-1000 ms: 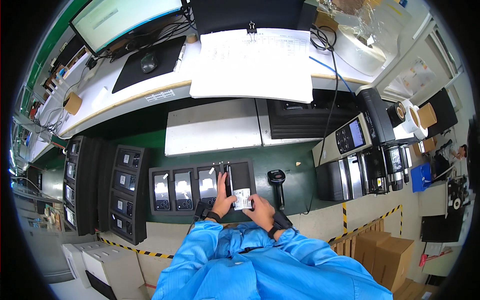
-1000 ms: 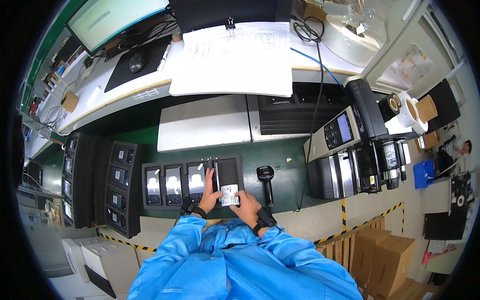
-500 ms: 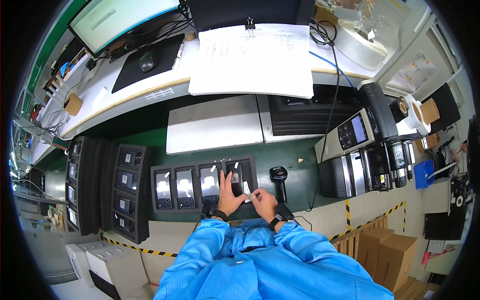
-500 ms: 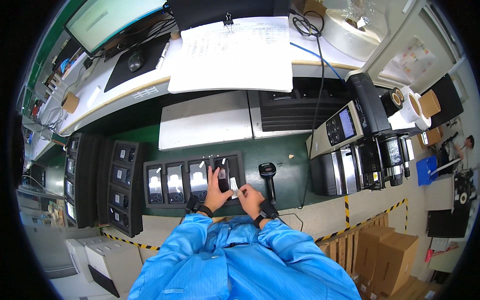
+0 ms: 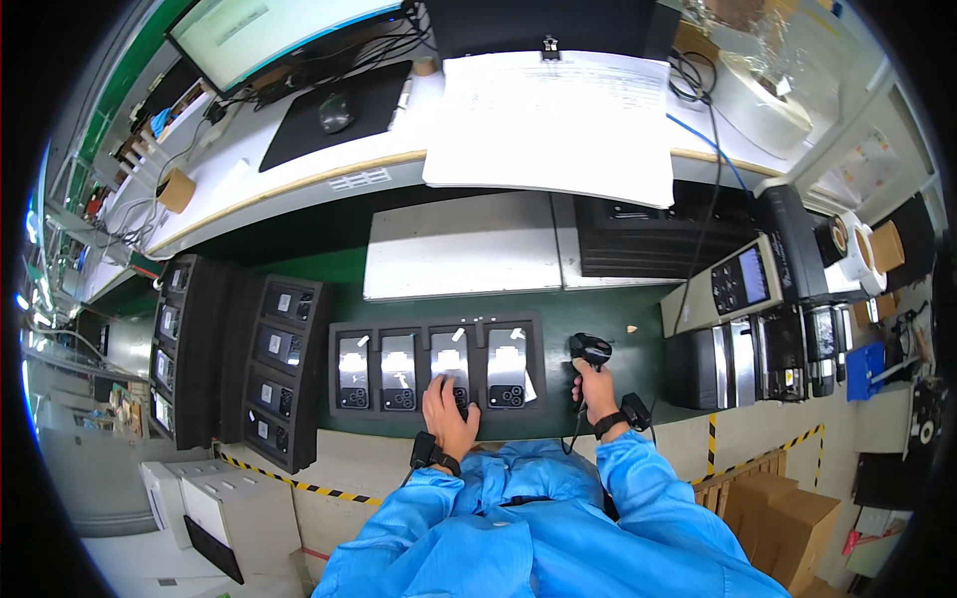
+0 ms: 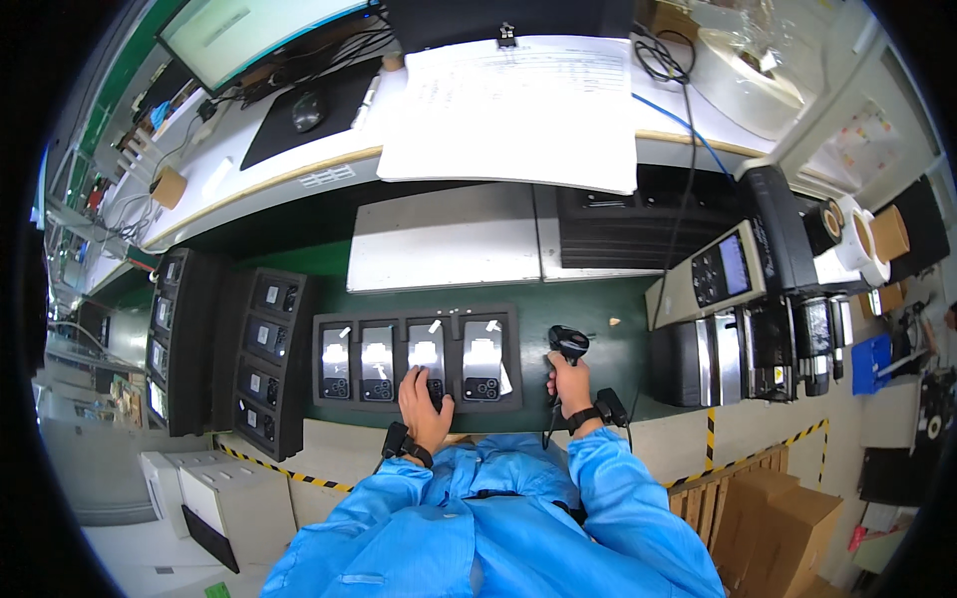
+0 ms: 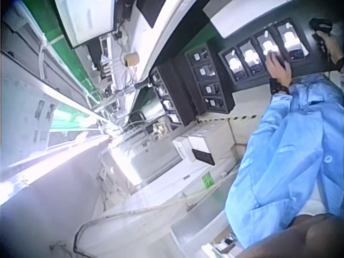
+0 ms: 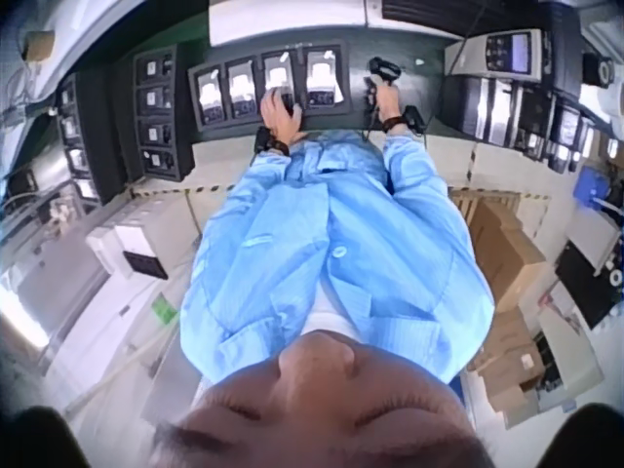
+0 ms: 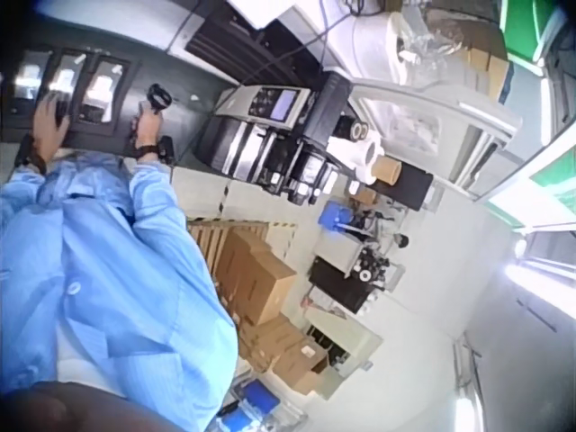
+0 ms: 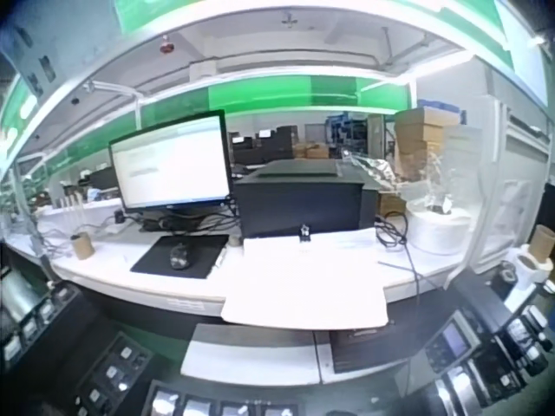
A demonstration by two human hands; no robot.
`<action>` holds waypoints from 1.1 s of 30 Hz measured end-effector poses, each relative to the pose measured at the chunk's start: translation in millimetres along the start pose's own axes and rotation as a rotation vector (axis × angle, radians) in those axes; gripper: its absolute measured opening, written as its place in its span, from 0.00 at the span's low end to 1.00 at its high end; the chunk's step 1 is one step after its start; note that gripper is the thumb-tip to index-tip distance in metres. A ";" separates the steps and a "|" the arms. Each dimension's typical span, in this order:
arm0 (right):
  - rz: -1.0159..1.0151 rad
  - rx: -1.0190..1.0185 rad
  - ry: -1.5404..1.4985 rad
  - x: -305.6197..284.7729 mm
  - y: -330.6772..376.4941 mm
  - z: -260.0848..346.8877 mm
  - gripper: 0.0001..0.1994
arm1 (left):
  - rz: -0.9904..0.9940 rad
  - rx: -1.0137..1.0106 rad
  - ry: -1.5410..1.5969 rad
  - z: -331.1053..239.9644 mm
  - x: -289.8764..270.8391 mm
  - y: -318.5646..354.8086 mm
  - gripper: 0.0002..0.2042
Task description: The person moves trays of smartphones between a workstation and a conveyor belt, scanning the devices with a handheld scanner. They retrieve printed labels from a machine and apply them to the back of each phone.
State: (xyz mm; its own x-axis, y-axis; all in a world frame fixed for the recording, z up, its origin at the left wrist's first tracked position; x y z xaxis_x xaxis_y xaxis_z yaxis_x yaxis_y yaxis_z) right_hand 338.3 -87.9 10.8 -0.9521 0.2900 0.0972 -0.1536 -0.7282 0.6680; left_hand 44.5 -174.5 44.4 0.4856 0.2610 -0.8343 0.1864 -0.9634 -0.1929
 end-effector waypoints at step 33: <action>-0.353 -0.315 0.512 -43.3 -32.3 -40.5 0.20 | 0.112 0.025 -0.104 33.6 6.2 -26.5 0.44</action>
State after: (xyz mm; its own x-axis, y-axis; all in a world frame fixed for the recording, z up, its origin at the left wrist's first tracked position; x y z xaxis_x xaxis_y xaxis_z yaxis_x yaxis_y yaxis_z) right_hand 373.7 -102.1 -44.8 -0.8240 0.2700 -0.4981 -0.4730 -0.8119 0.3423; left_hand 13.9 -149.4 27.0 0.4105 0.1457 -0.9001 0.1142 -0.9876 -0.1078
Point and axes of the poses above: each hand's wrist, its own y-axis away from the middle knuckle, its own x-axis out of the palm, z = x × y, the point moved 2 cm from there along -y, towards the middle knuckle, and after that the axes turned 2 degrees about -x, right-handed, at the moved point
